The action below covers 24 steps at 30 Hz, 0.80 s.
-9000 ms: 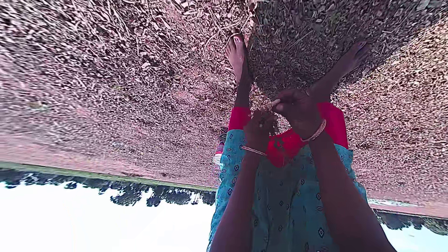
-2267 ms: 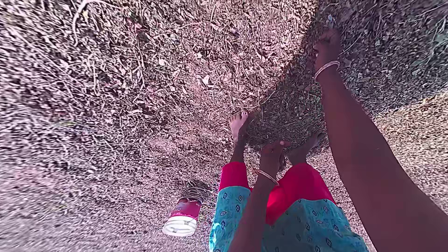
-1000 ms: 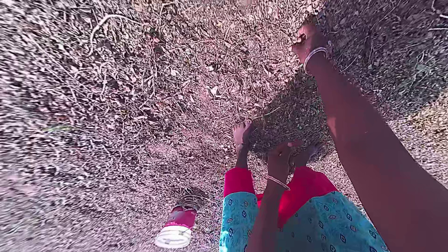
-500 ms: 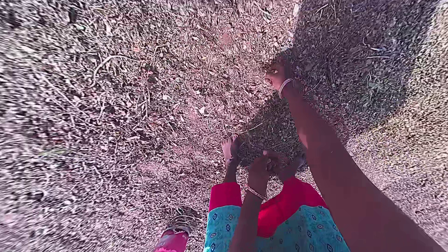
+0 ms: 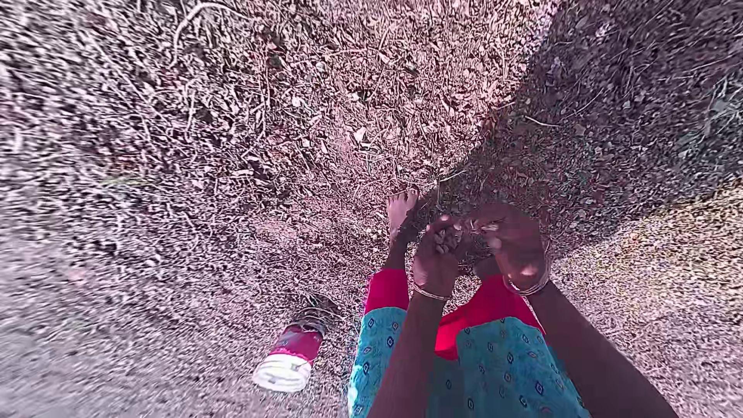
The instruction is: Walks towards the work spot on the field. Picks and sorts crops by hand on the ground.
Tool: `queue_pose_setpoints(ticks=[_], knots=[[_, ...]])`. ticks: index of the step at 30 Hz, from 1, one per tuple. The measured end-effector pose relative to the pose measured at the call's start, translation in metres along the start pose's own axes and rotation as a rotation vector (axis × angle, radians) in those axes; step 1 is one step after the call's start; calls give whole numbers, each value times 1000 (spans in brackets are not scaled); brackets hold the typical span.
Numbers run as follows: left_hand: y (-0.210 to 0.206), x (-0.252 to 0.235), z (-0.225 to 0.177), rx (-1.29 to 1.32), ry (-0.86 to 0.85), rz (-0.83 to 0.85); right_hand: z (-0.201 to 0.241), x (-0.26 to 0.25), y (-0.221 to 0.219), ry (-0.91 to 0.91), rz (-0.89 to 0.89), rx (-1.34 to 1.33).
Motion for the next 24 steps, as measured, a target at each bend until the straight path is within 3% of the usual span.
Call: queue_pose_setpoints(ticks=[4,7,11,16,20,24], knots=[[1,1,2,146,54,133,-1,46,-42,245,152,438],[-3,7,3,227,94,182,11,53,-56,358,87,567],[-3,6,5,203,112,140,27,42,-53,365,-66,672],[0,3,4,32,127,34,33,24,-35,356,-133,732],[5,0,7,63,124,113,5,-7,0,173,-132,749],[9,-4,1,132,23,123,-61,-58,10,-178,-121,845]])
Point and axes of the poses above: each hand's wrist, its own x-axis away from the middle knuckle, its own y-axis out of the back of the hand, z = x × y, the point moved 7 cm from there along -x, towards the middle knuckle, and after that the axes turned 6 degrees about -z, right-handed, at the moved point
